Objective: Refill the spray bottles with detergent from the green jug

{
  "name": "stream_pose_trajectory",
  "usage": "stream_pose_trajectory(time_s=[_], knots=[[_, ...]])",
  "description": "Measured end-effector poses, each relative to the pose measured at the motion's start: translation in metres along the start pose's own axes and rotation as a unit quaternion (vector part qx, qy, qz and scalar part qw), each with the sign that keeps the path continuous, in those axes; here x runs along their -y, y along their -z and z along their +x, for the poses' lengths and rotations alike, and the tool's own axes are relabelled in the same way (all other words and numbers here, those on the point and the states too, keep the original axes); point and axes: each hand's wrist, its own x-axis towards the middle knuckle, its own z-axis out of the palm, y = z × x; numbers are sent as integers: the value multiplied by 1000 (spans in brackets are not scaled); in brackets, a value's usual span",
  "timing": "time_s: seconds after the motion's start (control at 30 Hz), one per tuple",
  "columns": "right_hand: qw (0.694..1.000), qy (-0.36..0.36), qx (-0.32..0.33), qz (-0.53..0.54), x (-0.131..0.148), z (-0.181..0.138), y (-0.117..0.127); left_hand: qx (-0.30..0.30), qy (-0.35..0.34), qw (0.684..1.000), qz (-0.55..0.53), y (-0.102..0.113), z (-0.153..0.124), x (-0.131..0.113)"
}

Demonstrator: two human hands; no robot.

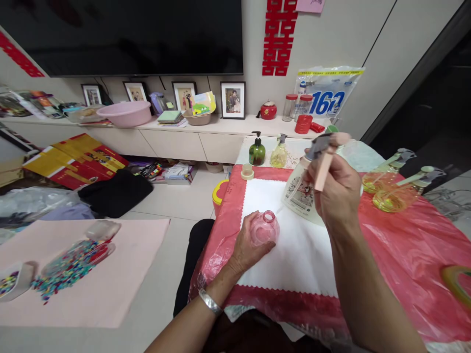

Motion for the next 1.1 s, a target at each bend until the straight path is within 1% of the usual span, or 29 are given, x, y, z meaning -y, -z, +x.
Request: stream_pose_trajectory(time_s=[0.03, 0.07, 0.17, 0.27, 0.4, 0.53, 0.63, 0.73, 0.83, 1.1], knots=[[998, 21, -19, 48, 5, -3, 0, -1, 1, 1000, 4, 0, 0, 0], [997, 38, -27, 68, 9, -6, 0, -3, 3, 1000, 8, -1, 0, 0], [995, 55, -24, 80, 12, -15, -4, -10, 9, 1000, 13, -2, 0, 1], [996, 20, -14, 85, 5, -25, -10, -7, -2, 1000, 9, -2, 0, 1], [993, -51, 26, 102, -6, -46, -16, -10, -12, 1000, 10, -2, 1, -1], [986, -135, 58, 74, -17, -72, -19, -8, -17, 1000, 16, -1, 1, -1], [979, -177, 86, 61, -30, -88, -18, -15, -15, 1000, 17, -2, 1, 1], [975, -187, 106, 55, -41, -98, -17, -20, -19, 1000, 6, -3, 1, 2], [972, -193, 126, 49, -46, -101, -17, -17, -35, 999, -6, -4, 2, 3], [970, -189, 149, 28, -42, -101, -19, -11, -43, 999, -23, -3, 1, 3]])
